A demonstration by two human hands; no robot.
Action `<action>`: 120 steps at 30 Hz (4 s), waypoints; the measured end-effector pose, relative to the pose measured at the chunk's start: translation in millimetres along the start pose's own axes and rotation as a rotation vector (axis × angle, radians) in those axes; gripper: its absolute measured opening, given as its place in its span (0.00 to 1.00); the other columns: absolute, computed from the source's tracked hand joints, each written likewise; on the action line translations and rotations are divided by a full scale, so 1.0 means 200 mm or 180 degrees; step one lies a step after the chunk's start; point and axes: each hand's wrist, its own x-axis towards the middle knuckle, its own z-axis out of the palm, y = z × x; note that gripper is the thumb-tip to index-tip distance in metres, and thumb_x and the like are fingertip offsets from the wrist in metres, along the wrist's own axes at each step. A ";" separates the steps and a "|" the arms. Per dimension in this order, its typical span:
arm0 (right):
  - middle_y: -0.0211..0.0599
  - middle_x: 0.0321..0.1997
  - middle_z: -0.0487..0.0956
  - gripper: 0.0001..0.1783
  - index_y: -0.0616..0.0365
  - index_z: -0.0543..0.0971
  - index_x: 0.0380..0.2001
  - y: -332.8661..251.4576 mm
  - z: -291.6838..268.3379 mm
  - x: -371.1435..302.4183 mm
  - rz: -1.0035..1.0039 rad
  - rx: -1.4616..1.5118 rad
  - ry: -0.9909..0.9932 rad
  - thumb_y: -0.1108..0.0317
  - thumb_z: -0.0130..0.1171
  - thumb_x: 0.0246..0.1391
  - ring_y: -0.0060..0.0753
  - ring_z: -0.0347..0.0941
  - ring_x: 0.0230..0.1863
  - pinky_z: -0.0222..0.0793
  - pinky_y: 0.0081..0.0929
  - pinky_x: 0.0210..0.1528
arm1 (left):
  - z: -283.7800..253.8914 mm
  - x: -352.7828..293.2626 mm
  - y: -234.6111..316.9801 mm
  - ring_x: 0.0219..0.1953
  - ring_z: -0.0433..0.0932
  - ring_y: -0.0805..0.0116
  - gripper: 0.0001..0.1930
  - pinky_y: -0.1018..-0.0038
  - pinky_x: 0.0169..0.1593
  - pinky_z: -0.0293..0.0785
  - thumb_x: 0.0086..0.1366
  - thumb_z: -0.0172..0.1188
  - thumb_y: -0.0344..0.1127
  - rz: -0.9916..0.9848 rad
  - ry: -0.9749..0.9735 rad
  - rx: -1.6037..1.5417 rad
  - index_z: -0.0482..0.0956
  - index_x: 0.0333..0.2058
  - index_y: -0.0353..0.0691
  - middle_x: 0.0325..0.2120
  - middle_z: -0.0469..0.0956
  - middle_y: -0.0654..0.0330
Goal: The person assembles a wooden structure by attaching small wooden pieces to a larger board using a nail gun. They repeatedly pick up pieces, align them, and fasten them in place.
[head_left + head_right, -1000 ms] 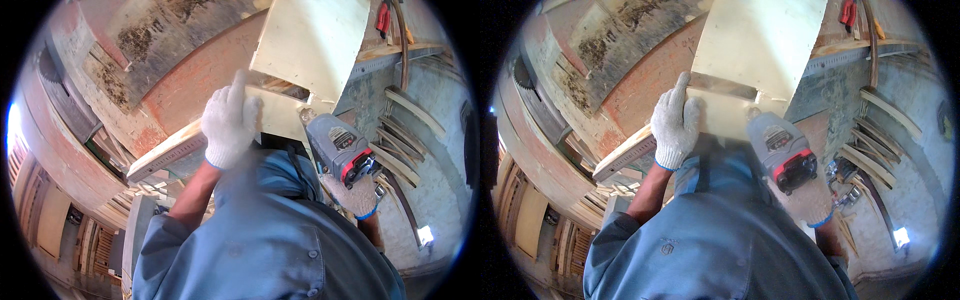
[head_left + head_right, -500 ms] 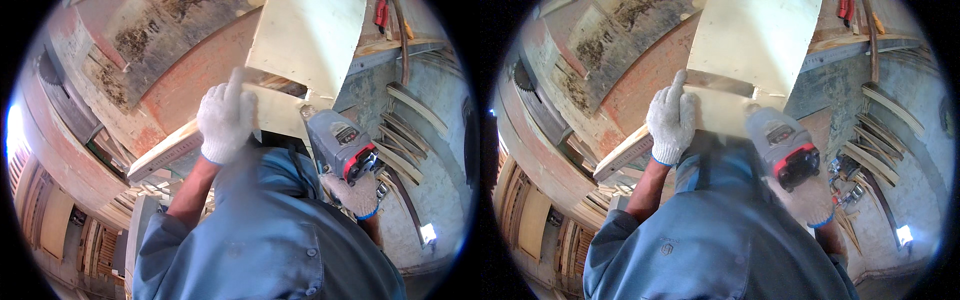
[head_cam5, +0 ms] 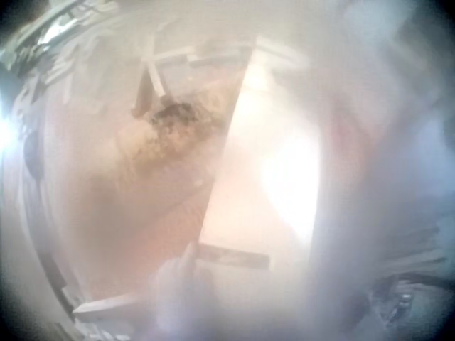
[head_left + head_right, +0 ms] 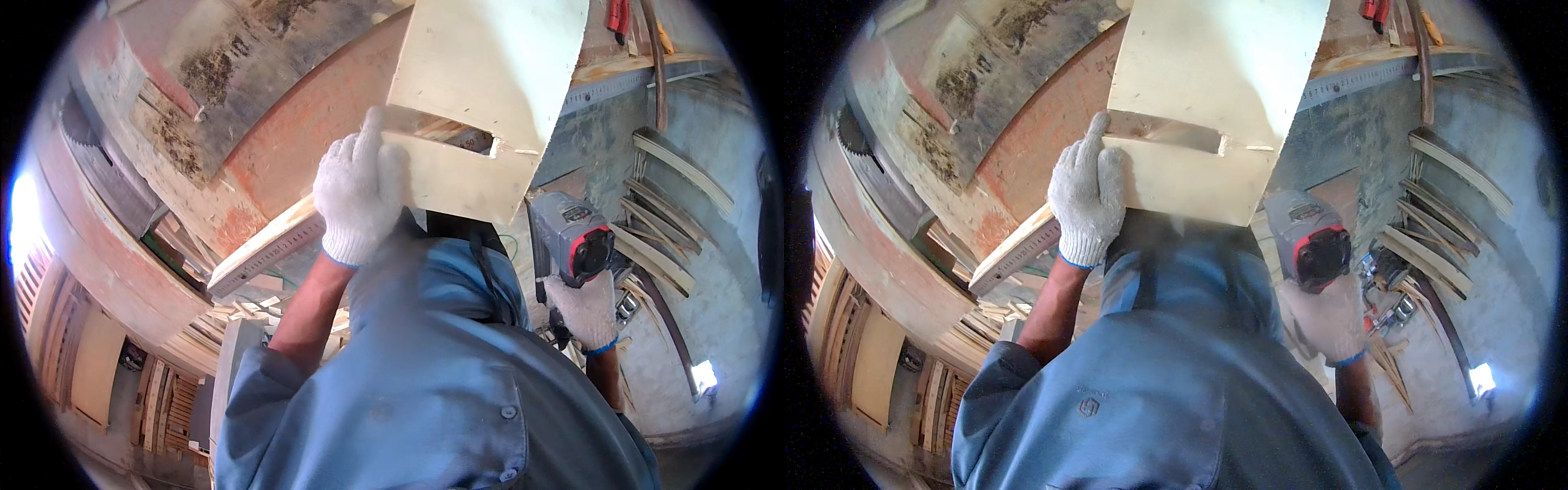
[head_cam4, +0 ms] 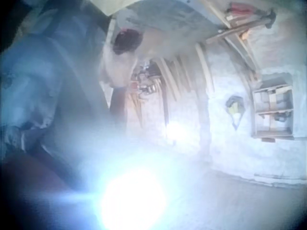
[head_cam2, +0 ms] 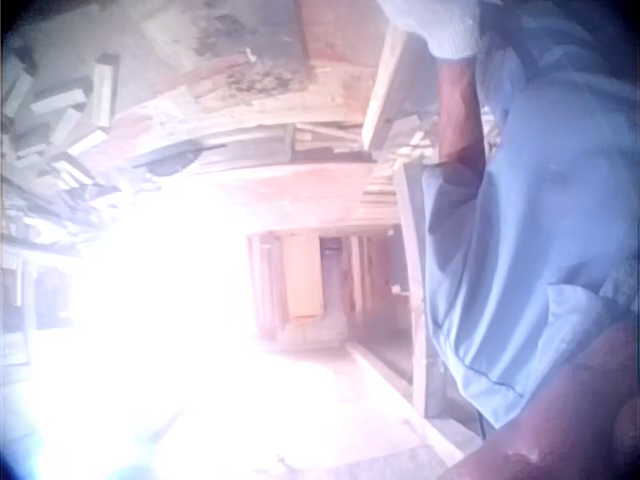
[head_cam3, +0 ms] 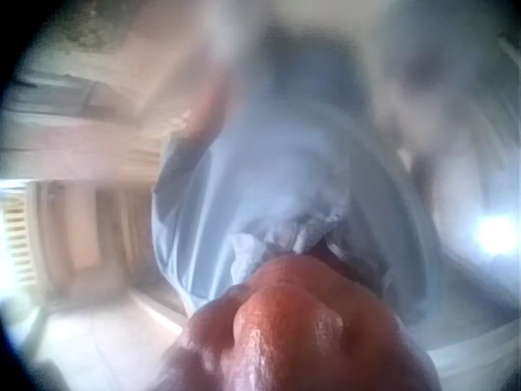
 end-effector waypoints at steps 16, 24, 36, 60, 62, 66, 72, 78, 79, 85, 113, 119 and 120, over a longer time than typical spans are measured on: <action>0.34 0.39 0.84 0.13 0.56 0.84 0.40 -0.09 -0.02 -0.10 -0.1078 -0.0939 -0.0144 0.67 0.70 0.50 0.36 0.81 0.42 0.76 0.39 0.48 | -0.02 0.01 0.04 0.40 0.79 0.46 0.28 0.54 0.46 0.75 0.67 0.59 0.34 -0.0258 -0.0140 -0.0271 0.72 0.66 0.34 0.37 0.81 0.48; 0.42 0.48 0.83 0.23 0.53 0.83 0.45 -0.08 0.01 -0.04 -0.1854 -0.1792 -0.0476 0.52 0.75 0.51 0.53 0.79 0.49 0.74 0.49 0.52 | 0.01 0.01 0.00 0.41 0.80 0.47 0.24 0.55 0.47 0.75 0.63 0.61 0.28 0.0186 0.0164 -0.0398 0.79 0.59 0.36 0.41 0.84 0.48; 0.38 0.47 0.84 0.20 0.52 0.84 0.46 -0.14 -0.02 -0.01 -0.1742 -0.1169 -0.0294 0.58 0.74 0.53 0.48 0.80 0.48 0.74 0.46 0.51 | 0.00 -0.01 0.01 0.54 0.82 0.52 0.17 0.62 0.60 0.75 0.71 0.54 0.24 -0.0023 0.0008 -0.0514 0.78 0.57 0.30 0.52 0.82 0.45; 0.38 0.52 0.83 0.23 0.48 0.82 0.53 -0.25 -0.06 0.02 -0.1011 -0.0925 -0.0950 0.47 0.65 0.61 0.46 0.80 0.52 0.74 0.45 0.56 | 0.03 0.00 -0.01 0.43 0.82 0.48 0.21 0.58 0.50 0.77 0.62 0.61 0.26 0.0149 0.0236 -0.0529 0.79 0.55 0.33 0.46 0.84 0.48; 0.38 0.51 0.84 0.22 0.49 0.83 0.50 -0.24 -0.06 0.01 -0.1029 -0.1033 -0.1005 0.47 0.65 0.61 0.45 0.80 0.52 0.75 0.44 0.55 | 0.00 0.00 0.00 0.48 0.83 0.49 0.17 0.60 0.55 0.77 0.68 0.56 0.26 0.0082 0.0099 -0.0520 0.79 0.55 0.30 0.49 0.83 0.45; 0.37 0.48 0.85 0.19 0.50 0.84 0.45 -0.21 -0.06 0.01 -0.1321 -0.1459 -0.1016 0.48 0.66 0.61 0.44 0.81 0.51 0.75 0.43 0.54 | 0.00 0.00 0.01 0.51 0.83 0.50 0.16 0.61 0.57 0.77 0.71 0.53 0.26 0.0001 0.0046 -0.0505 0.78 0.55 0.29 0.50 0.83 0.44; 0.37 0.46 0.85 0.19 0.50 0.84 0.45 -0.17 -0.05 -0.02 -0.1025 -0.1018 -0.0952 0.49 0.68 0.60 0.44 0.82 0.49 0.75 0.43 0.55 | 0.00 -0.01 0.02 0.52 0.83 0.50 0.16 0.61 0.58 0.76 0.72 0.52 0.26 -0.0072 -0.0002 -0.0502 0.78 0.55 0.27 0.50 0.83 0.42; 0.35 0.49 0.85 0.19 0.49 0.84 0.48 -0.22 -0.05 0.00 -0.1191 -0.1064 -0.1028 0.50 0.67 0.61 0.42 0.80 0.54 0.72 0.43 0.59 | 0.00 -0.01 0.01 0.53 0.83 0.49 0.16 0.61 0.59 0.76 0.72 0.52 0.26 -0.0082 -0.0059 -0.0559 0.77 0.56 0.27 0.51 0.82 0.42; 0.36 0.48 0.85 0.16 0.50 0.84 0.45 -0.21 -0.05 0.00 -0.1336 -0.1050 -0.0943 0.55 0.68 0.58 0.43 0.80 0.52 0.73 0.44 0.57 | -0.01 -0.01 0.01 0.53 0.83 0.49 0.16 0.61 0.60 0.76 0.72 0.52 0.26 -0.0053 -0.0041 -0.0562 0.77 0.56 0.27 0.51 0.82 0.42; 0.37 0.51 0.81 0.21 0.49 0.80 0.50 -0.14 -0.02 -0.01 -0.1544 -0.1381 -0.0920 0.56 0.69 0.55 0.45 0.77 0.53 0.70 0.47 0.57 | -0.01 -0.01 -0.01 0.55 0.82 0.49 0.17 0.61 0.60 0.76 0.72 0.53 0.26 0.0037 -0.0025 -0.0579 0.77 0.57 0.28 0.53 0.82 0.43; 0.49 0.56 0.82 0.29 0.59 0.80 0.55 -0.02 -0.15 0.10 -0.1521 -0.1241 -0.0456 0.58 0.73 0.51 0.55 0.78 0.57 0.73 0.47 0.60 | 0.20 -0.01 0.28 0.45 0.82 0.49 0.15 0.58 0.52 0.76 0.71 0.58 0.31 -0.0120 0.0533 0.0147 0.80 0.53 0.39 0.43 0.84 0.51; 0.42 0.46 0.84 0.20 0.51 0.84 0.46 -0.08 -0.16 0.18 -0.2389 -0.1300 -0.0178 0.51 0.70 0.56 0.46 0.81 0.47 0.75 0.41 0.51 | 0.25 -0.02 0.26 0.46 0.82 0.49 0.14 0.58 0.52 0.77 0.71 0.57 0.32 -0.0131 0.0768 0.0124 0.81 0.53 0.38 0.43 0.85 0.50; 0.45 0.49 0.83 0.23 0.54 0.82 0.48 -0.12 -0.17 0.18 -0.2130 -0.1144 -0.0458 0.54 0.72 0.54 0.48 0.80 0.50 0.74 0.42 0.53 | 0.25 -0.03 0.26 0.46 0.82 0.49 0.14 0.58 0.52 0.77 0.71 0.57 0.32 -0.0103 0.0805 0.0112 0.81 0.53 0.38 0.43 0.85 0.50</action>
